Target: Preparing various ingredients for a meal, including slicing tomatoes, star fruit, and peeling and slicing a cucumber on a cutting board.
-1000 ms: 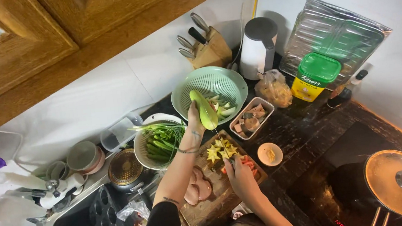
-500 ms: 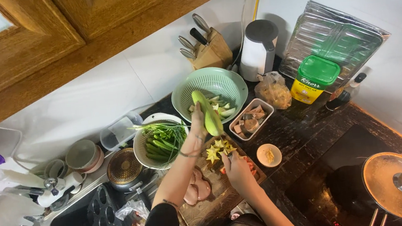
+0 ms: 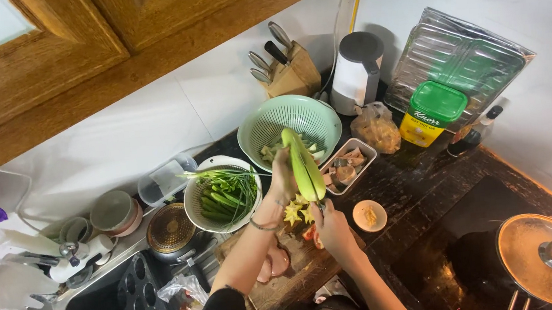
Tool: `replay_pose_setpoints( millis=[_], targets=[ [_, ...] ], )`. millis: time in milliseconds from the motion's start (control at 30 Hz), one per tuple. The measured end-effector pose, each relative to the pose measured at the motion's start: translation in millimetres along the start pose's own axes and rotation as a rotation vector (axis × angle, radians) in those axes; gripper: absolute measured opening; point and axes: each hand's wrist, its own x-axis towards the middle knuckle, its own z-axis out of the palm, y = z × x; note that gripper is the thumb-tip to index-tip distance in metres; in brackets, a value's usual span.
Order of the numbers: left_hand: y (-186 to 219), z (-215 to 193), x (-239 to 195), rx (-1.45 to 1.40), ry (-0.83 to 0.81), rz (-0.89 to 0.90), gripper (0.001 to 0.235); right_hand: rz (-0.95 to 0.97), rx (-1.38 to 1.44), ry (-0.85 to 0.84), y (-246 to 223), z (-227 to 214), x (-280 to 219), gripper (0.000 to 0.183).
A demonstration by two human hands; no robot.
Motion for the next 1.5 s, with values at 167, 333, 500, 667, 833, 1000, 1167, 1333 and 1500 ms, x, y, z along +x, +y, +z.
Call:
replay_pose_setpoints(
  millis=[167, 333, 500, 667, 833, 1000, 1167, 1333, 1500],
  targets=[
    [25, 20, -20, 0.003, -0.067, 0.203, 0.081, 0.120, 0.158, -0.163, -30, -30, -3, 0.036],
    [21, 11, -4, 0.022, -0.005, 0.409, 0.068, 0.012, 0.153, -0.100, -32, -23, -11, 0.033],
    [22, -14, 18, -0.067, 0.191, 0.409, 0.051, 0.078, 0.185, -0.180, -6, -6, -23, 0.037],
    [19, -24, 22, -0.074, 0.144, 0.187, 0.067, 0.032, 0.007, -0.151, 2, 3, -30, 0.035],
    [21, -3, -2, -0.036, 0.102, 0.178, 0.063, -0.041, 0.007, -0.057, 21, 27, -17, 0.035],
    [14, 1, -7, -0.027, 0.158, 0.074, 0.064, 0.031, -0.024, -0.070, 22, 33, -1, 0.036],
    [16, 5, -21, -0.055, -0.012, 0.128, 0.074, 0.137, -0.157, -0.229, -13, 0, 10, 0.039],
    [13, 20, -67, 0.263, -0.025, 0.222, 0.083, -0.182, -0.359, 0.070, -42, -40, 20, 0.041],
    [8, 6, -76, 0.602, 0.126, 0.272, 0.101, -0.357, -0.510, 0.158, -10, -53, 40, 0.037]
  ],
)
